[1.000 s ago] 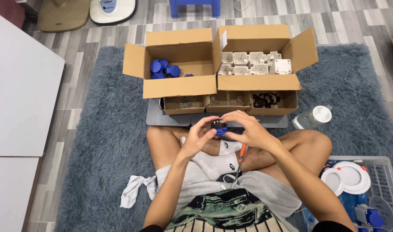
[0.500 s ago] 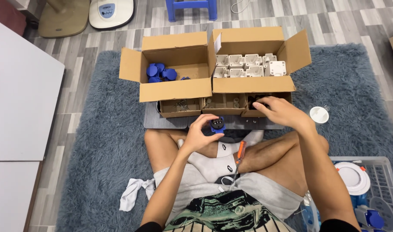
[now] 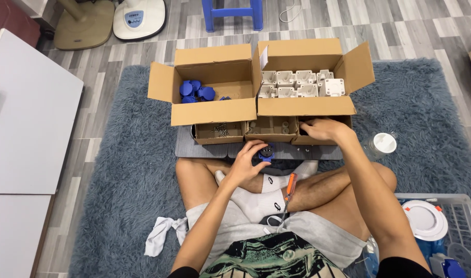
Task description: Assembling electrical components by joining parts and fastening them with a screwdriver
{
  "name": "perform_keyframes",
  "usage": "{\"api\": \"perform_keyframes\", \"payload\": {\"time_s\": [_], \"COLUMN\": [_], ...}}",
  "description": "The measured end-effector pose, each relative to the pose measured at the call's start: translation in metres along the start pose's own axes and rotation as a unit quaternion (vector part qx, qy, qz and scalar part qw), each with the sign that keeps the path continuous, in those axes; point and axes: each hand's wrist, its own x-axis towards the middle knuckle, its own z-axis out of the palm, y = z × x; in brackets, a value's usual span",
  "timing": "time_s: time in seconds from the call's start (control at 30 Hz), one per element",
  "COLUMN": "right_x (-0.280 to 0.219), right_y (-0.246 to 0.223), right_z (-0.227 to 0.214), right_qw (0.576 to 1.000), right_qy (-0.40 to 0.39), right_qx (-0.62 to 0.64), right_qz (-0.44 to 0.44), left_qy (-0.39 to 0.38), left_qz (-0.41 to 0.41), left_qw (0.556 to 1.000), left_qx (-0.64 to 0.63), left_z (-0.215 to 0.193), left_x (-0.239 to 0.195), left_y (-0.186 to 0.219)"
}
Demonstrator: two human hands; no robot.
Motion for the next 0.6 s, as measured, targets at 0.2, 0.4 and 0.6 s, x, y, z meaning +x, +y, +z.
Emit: {"api": "perform_keyframes", "payload": {"time_s": [0.2, 0.4, 0.6], "right_x": [-0.012, -0.011, -0.026], "right_y": [-0.011, 0.011, 0.026], "right_z": [-0.013, -0.004, -0.003], "right_qw": [1.0, 0.99, 0.971], "right_qy": [0.006, 0.134, 0.206], "right_qx": [0.0, -0.001, 0.079], "right_qz": [0.012, -0.043, -0.097], "left_qy": [0.005, 0.02, 0.036], "left_qz": [0.016, 0.039, 0.052], "left_qw": [1.0, 0.999, 0.997], "left_qx": [-0.001, 0.002, 0.048], "left_z": [0.005, 0.005, 0.006], "left_x": [-0.002, -0.002, -0.001], "left_y": [-0.01, -0.008, -0.015]}}
